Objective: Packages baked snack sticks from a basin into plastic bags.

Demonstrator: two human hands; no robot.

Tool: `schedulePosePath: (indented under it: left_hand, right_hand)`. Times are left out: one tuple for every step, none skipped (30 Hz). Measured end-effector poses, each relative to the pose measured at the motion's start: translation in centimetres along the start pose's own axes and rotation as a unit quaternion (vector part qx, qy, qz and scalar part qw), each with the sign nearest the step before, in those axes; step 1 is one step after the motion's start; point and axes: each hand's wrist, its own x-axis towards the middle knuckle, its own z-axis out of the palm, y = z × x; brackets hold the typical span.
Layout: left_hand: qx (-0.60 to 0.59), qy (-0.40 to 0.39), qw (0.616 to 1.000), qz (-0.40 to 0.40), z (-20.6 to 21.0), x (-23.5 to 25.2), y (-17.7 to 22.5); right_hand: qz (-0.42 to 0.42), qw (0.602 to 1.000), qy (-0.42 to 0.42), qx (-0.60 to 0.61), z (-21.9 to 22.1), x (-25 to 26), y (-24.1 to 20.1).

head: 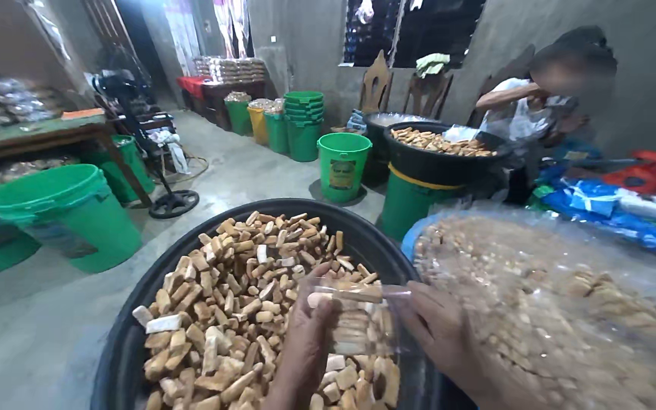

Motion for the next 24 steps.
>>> schedulePosePath:
  left_hand:
    - [0.028,-0.022,0.999,0.005,-0.1,-0.1,0.4]
    - [0.053,-0.034,0.998,0.008,-0.1,-0.1,0.7]
    - [0.070,-0.028,0.997,0.014,-0.1,0.0,0.9]
    - [0.080,-0.007,0.997,0.020,0.0,0.1,1.0]
    - [0.080,0.017,0.996,0.025,0.1,0.1,0.8]
    - [0.080,0.023,0.996,0.029,0.1,0.1,0.6]
    - [0.089,0.012,0.995,0.032,0.2,0.0,0.5]
    - [0.106,-0.005,0.994,0.031,0.4,-0.3,0.3]
    - [0.120,-0.013,0.992,0.029,0.8,-0.5,0.0]
    - [0.129,-0.005,0.991,0.026,1.0,-0.6,-0.2]
    - [0.139,0.014,0.990,0.027,1.2,-0.5,-0.3]
    - [0.148,0.044,0.987,0.030,1.3,-0.4,-0.5]
    - [0.159,0.074,0.984,0.035,1.4,-0.2,-0.6]
    - [0.168,0.096,0.980,0.040,1.2,0.1,-0.7]
    - [0.177,0.102,0.978,0.043,1.1,0.3,-0.9]
    - [0.188,0.093,0.977,0.041,1.0,0.4,-1.1]
    - [0.203,0.079,0.975,0.038,0.9,0.4,-1.4]
    - [0.219,0.066,0.973,0.033,0.9,0.4,-1.7]
    - [0.228,0.057,0.972,0.028,0.8,0.5,-1.9]
    - [0.231,0.056,0.971,0.026,0.7,0.5,-2.0]
    - [0.237,0.056,0.970,0.021,0.5,0.5,-2.1]
    - [0.252,0.051,0.966,0.013,0.5,0.3,-2.0]
    - [0.280,0.046,0.959,0.005,0.7,0.1,-1.9]
    - [0.314,0.051,0.948,0.002,1.2,-0.3,-2.0]
  right_hand:
    - [0.005,1.000,0.006,0.009,0.0,-0.2,-0.1]
    - [0.006,1.000,0.012,0.016,-0.1,-0.4,-0.1]
    - [0.003,1.000,0.020,0.017,-0.4,-0.4,-0.3]
    - [-0.006,0.999,0.028,0.014,-0.6,-0.4,-0.5]
    - [-0.013,0.999,0.028,0.009,-0.8,-0.4,-0.8]
    - [-0.018,1.000,0.021,0.003,-0.8,-0.4,-1.1]
    - [-0.021,1.000,0.009,0.006,-0.6,-0.6,-1.2]
    - [-0.018,1.000,-0.007,0.009,-0.1,-0.9,-1.2]
    - [-0.013,1.000,-0.020,0.014,0.3,-1.2,-1.2]
    - [-0.002,0.999,-0.030,0.021,0.6,-1.5,-1.0]
    - [0.016,0.998,-0.043,0.036,0.6,-1.7,-0.7]
    - [0.045,0.995,-0.065,0.068,0.2,-1.8,-0.4]
    - [0.082,0.985,-0.096,0.121,-0.4,-1.7,0.0]
    - [0.117,0.967,-0.130,0.184,-1.0,-1.7,0.3]
    - [0.150,0.942,-0.173,0.244,-1.5,-1.6,0.5]
    - [0.184,0.909,-0.222,0.301,-2.0,-1.5,0.5]
    - [0.218,0.870,-0.271,0.349,-2.2,-1.5,0.3]
    - [0.253,0.836,-0.308,0.377,-2.2,-1.5,0.3]
    - [0.284,0.811,-0.331,0.390,-2.4,-1.5,0.2]
    - [0.301,0.803,-0.338,0.389,-2.6,-1.6,0.3]
    - [0.302,0.809,-0.336,0.375,-2.9,-1.5,0.4]
    - [0.290,0.822,-0.338,0.355,-3.1,-1.4,0.5]
    - [0.277,0.831,-0.350,0.333,-3.3,-1.1,0.2]
    - [0.274,0.830,-0.370,0.316,-3.4,-0.8,-0.3]
